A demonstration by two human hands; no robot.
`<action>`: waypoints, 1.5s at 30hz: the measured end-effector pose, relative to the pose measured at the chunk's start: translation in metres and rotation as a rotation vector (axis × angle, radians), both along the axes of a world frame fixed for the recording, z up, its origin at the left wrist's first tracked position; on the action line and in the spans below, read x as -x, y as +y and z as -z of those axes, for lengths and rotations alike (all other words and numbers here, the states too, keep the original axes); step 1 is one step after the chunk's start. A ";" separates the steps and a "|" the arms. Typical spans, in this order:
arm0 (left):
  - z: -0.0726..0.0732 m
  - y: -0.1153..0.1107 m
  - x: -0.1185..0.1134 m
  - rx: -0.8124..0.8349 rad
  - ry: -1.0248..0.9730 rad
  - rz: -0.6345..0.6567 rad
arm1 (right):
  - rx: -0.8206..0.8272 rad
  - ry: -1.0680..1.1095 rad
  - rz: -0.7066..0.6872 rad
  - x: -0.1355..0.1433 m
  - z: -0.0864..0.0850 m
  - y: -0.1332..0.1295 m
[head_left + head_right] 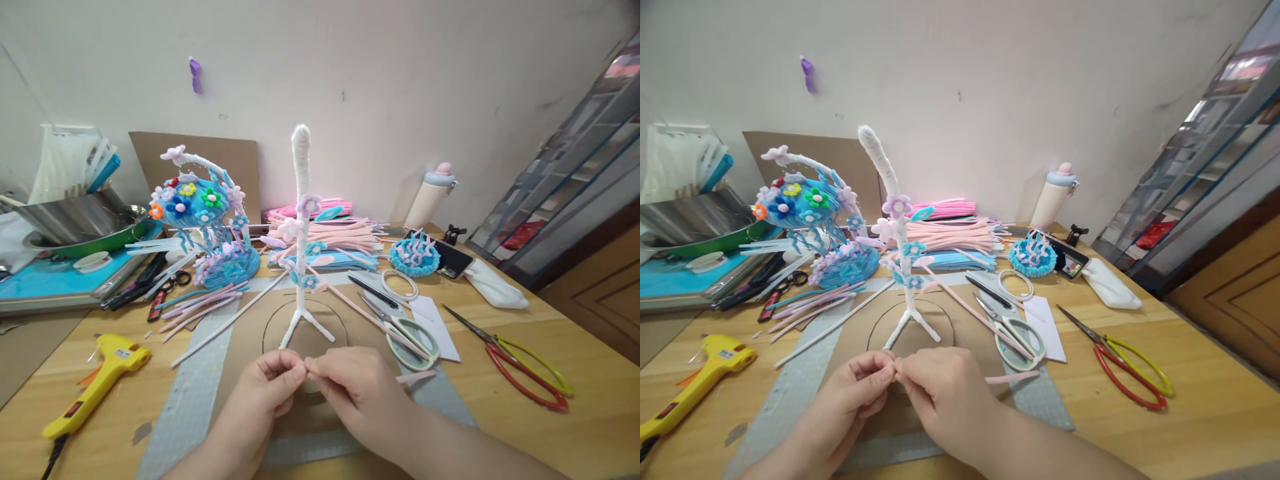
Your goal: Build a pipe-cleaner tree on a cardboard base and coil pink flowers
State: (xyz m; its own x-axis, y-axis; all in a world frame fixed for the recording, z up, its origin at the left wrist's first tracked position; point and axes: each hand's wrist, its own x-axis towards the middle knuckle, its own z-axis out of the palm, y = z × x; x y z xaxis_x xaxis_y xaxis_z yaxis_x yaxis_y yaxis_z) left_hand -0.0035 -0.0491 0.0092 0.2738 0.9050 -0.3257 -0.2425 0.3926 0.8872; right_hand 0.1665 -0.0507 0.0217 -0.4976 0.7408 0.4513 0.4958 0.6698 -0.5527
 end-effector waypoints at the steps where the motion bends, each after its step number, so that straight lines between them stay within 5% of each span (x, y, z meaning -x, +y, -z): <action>1: 0.000 0.000 -0.001 0.022 -0.051 -0.007 | -0.012 0.002 0.011 0.001 0.001 -0.001; 10: 0.004 -0.003 -0.006 0.171 -0.348 -0.022 | -0.172 -0.037 0.109 0.005 0.006 -0.002; 18: 0.001 -0.004 -0.005 0.168 -0.343 -0.002 | -0.102 0.017 0.052 0.000 0.002 0.002; 26: -0.004 -0.003 -0.004 0.001 0.027 0.008 | 0.210 0.113 0.007 -0.005 -0.007 0.004; 30: -0.009 -0.003 -0.003 -0.353 0.468 0.024 | 0.371 0.120 0.080 -0.001 -0.006 0.000; 35: -0.012 -0.005 0.001 -0.744 0.834 0.128 | 0.258 -0.015 0.056 -0.001 -0.008 -0.001; 45: -0.008 -0.005 0.000 -0.622 0.876 0.168 | 0.258 -0.056 0.085 -0.003 -0.008 0.002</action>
State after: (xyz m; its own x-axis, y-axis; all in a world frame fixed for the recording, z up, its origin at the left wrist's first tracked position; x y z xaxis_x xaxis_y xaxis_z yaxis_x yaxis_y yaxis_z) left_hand -0.0039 -0.0542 0.0167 0.3051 0.9517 0.0338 0.5864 -0.2157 0.7808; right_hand 0.1693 -0.0485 0.0294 -0.4473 0.8678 0.2163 0.5788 0.4653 -0.6697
